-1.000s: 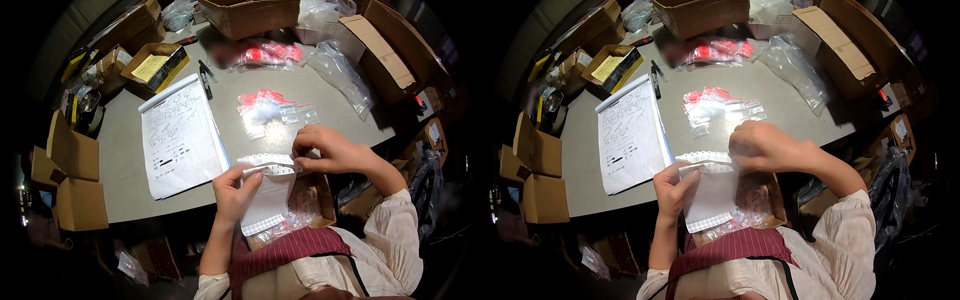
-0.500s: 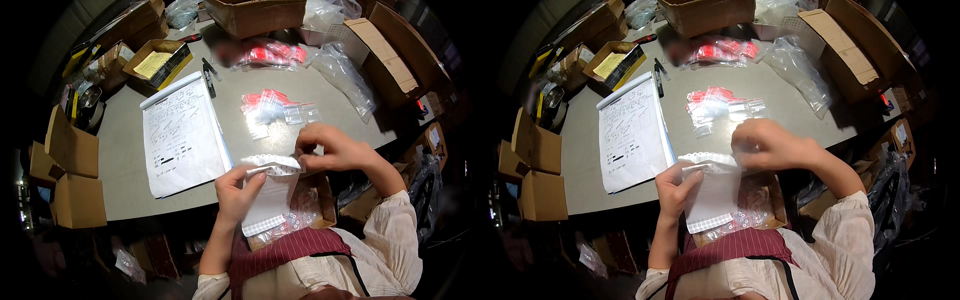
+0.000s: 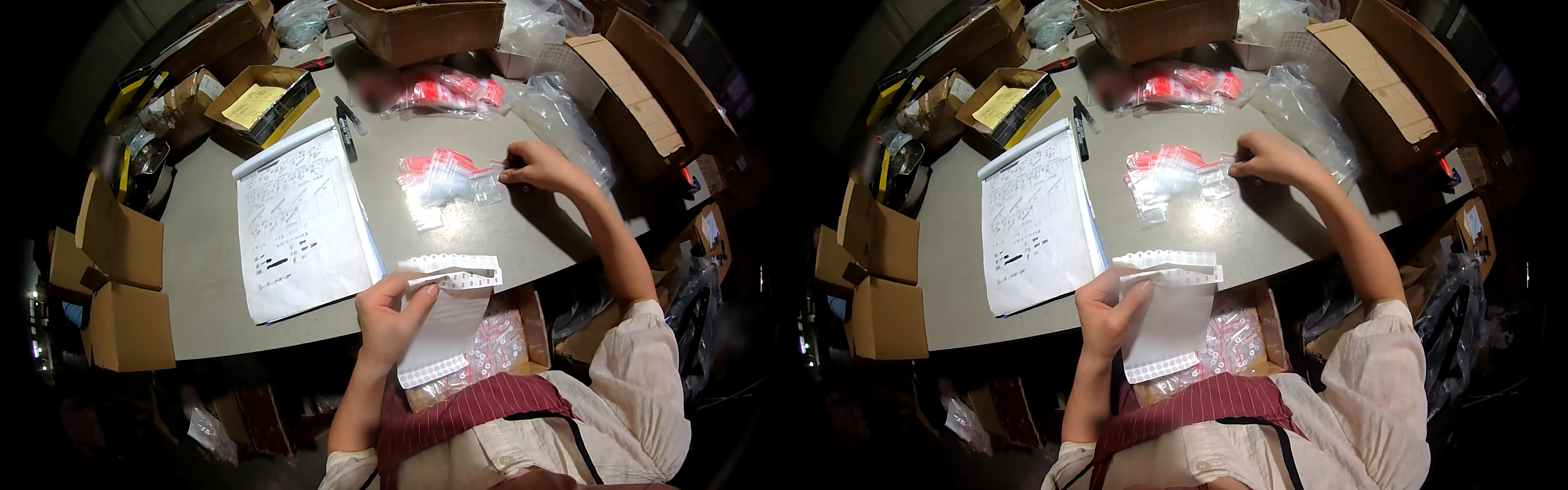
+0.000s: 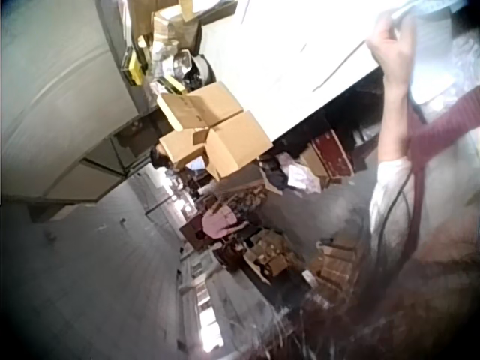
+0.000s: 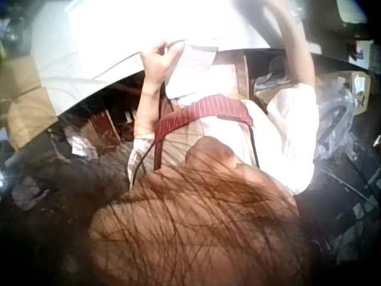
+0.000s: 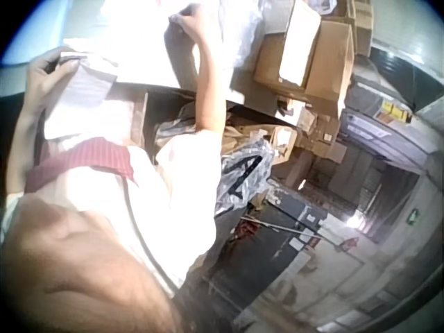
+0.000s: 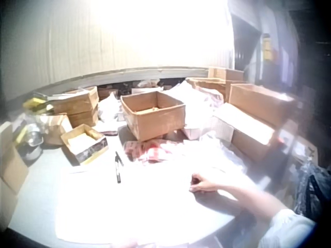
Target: The person sits at a cluttered table and repeatedly picks up small plastic bags containing red and white items. They peel off individual labels from a sheet and place them onto the bags, then set the labeled bags aside. The person continues this process for multiple items throughout the clip.
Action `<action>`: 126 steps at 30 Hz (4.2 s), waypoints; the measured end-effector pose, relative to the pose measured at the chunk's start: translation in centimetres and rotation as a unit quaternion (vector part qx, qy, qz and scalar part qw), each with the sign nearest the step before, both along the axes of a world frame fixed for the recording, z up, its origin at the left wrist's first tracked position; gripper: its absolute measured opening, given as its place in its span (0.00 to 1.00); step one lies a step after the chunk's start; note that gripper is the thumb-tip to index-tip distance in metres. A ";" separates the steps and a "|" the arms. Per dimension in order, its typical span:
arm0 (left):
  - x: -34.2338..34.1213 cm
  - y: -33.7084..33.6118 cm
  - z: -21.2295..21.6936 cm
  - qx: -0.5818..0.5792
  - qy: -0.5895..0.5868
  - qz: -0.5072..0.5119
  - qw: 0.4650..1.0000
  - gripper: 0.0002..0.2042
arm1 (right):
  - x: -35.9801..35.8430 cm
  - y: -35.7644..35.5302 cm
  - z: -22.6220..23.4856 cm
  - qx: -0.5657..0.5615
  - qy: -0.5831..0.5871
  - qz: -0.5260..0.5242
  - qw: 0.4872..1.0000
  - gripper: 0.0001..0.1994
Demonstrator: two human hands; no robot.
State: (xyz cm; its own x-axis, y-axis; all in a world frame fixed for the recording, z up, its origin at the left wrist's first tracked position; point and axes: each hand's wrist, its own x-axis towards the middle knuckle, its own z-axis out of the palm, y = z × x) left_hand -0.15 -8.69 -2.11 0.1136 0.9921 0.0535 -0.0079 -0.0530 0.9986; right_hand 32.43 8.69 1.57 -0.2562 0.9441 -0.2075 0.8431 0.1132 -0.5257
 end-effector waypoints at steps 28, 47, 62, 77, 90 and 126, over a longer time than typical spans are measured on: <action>0.9 -0.4 0.8 -0.028 -0.019 0.035 0.999 0.07 | -9.6 -15.4 1.2 0.351 0.076 0.204 0.911 0.23; 1.3 -0.2 0.3 -0.063 -0.013 0.059 0.996 0.08 | -7.4 -14.3 0.6 0.399 0.115 0.213 0.884 0.16; 1.1 -0.2 -0.2 -0.041 -0.059 0.043 0.996 0.09 | 3.4 -4.3 -0.8 0.115 -0.050 -0.039 0.991 0.17; 0.0 0.0 -0.6 -0.027 -0.210 0.018 0.977 0.08 | -1.6 -12.9 3.5 -0.122 0.053 0.262 0.956 0.15; 0.7 -0.2 -0.6 -0.006 -0.159 0.036 0.987 0.10 | -7.0 -15.1 3.0 0.172 0.184 0.191 0.949 0.20; 0.2 0.1 -0.9 -0.023 -0.159 0.031 0.987 0.10 | 1.4 -3.9 -3.1 0.225 -0.005 0.000 0.974 0.12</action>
State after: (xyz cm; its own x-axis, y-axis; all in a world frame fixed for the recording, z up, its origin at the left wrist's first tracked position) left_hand 0.06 -8.55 -2.98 0.0376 0.9988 0.0305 -0.3191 -0.0169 0.9476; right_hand 33.79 4.78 -1.55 -0.2559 0.9400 0.2256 0.8483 0.3303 -0.4139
